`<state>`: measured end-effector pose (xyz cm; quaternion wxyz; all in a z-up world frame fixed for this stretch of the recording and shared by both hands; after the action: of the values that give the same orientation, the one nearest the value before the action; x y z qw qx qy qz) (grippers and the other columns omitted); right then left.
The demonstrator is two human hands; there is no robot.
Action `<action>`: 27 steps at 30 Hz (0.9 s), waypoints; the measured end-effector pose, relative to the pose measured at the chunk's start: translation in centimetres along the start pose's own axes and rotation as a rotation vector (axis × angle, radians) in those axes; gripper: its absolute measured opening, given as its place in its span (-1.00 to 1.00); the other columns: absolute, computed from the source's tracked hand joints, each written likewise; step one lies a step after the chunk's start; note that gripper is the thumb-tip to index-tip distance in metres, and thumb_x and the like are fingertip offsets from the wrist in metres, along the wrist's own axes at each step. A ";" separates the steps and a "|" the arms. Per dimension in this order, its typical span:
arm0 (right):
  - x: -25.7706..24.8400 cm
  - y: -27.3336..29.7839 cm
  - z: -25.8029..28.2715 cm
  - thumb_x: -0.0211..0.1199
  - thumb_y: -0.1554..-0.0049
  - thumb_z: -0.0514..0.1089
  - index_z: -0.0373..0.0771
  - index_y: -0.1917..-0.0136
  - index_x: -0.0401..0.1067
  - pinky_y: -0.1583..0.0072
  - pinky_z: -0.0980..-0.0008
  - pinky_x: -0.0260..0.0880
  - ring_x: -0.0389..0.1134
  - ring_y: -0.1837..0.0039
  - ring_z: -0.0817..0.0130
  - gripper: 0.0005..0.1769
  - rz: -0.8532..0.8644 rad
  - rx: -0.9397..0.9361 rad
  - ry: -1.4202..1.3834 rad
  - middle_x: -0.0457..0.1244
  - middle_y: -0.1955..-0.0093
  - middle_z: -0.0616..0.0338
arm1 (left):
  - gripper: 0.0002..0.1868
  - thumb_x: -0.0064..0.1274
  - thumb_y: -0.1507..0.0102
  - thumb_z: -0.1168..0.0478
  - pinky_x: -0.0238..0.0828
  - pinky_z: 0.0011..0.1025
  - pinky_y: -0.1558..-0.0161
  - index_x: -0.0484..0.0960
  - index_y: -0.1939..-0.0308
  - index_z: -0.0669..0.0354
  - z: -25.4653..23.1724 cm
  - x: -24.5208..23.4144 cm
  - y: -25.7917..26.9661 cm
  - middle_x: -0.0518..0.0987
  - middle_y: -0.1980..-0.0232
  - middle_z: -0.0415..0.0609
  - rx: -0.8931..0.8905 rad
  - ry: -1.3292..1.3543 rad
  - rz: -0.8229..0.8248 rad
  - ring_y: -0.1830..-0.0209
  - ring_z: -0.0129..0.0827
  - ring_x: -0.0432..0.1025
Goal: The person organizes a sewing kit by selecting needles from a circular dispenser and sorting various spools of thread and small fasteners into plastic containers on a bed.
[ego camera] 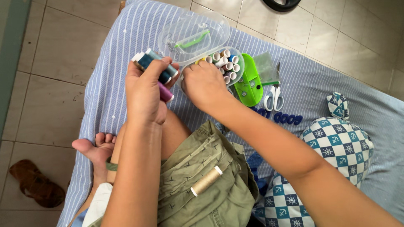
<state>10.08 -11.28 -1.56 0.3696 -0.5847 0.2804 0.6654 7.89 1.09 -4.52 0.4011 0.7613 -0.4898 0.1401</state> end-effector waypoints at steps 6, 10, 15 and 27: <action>2.2 -0.1 -1.3 0.26 -0.04 -0.18 -0.22 0.27 0.54 -0.04 0.09 0.32 0.41 0.07 0.03 -0.90 -0.041 0.070 0.061 0.38 0.24 0.00 | -0.73 0.21 -0.18 0.40 0.67 -0.37 0.28 0.45 0.12 0.27 0.7 -0.2 -0.6 0.61 0.24 0.05 0.010 -0.038 0.000 0.31 -0.27 0.62; 1.6 0.3 -1.5 0.30 -0.01 -0.14 -0.16 0.31 0.59 0.01 0.07 0.26 0.41 0.11 0.08 -0.89 -0.140 0.187 -0.021 0.39 0.28 0.02 | -0.72 0.21 -0.17 0.40 0.66 -0.37 0.31 0.44 0.12 0.29 0.8 -0.1 -0.7 0.62 0.25 0.07 0.018 -0.026 0.010 0.32 -0.26 0.62; 1.5 0.3 -1.9 0.32 -0.02 -0.12 -0.11 0.32 0.59 0.00 0.04 0.23 0.41 0.11 0.07 -0.89 -0.170 0.279 -0.077 0.40 0.28 0.04 | -0.68 0.21 -0.14 0.37 0.61 -0.43 0.40 0.42 0.10 0.26 0.9 -0.1 -1.0 0.64 0.28 0.07 0.017 -0.080 0.005 0.37 -0.30 0.60; 1.8 -0.5 -1.5 0.27 -0.06 -0.13 -0.21 0.24 0.60 -0.02 0.05 0.30 0.42 0.05 0.01 -0.84 -0.069 0.265 0.087 0.39 0.19 -0.05 | -0.71 0.18 -0.11 0.42 0.58 -0.46 0.49 0.43 0.14 0.27 0.7 0.4 -0.7 0.61 0.33 0.03 0.055 -0.156 0.000 0.45 -0.30 0.60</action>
<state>11.24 -11.90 -3.56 0.4535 -0.5684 0.3615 0.5836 8.50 0.46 -5.07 0.3407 0.7805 -0.5157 0.0938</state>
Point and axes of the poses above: each hand's wrist, its own y-axis away from the middle knuckle, its own x-axis out of the palm, z = x × y, the point moved 8 cm from there along -y, towards the middle knuckle
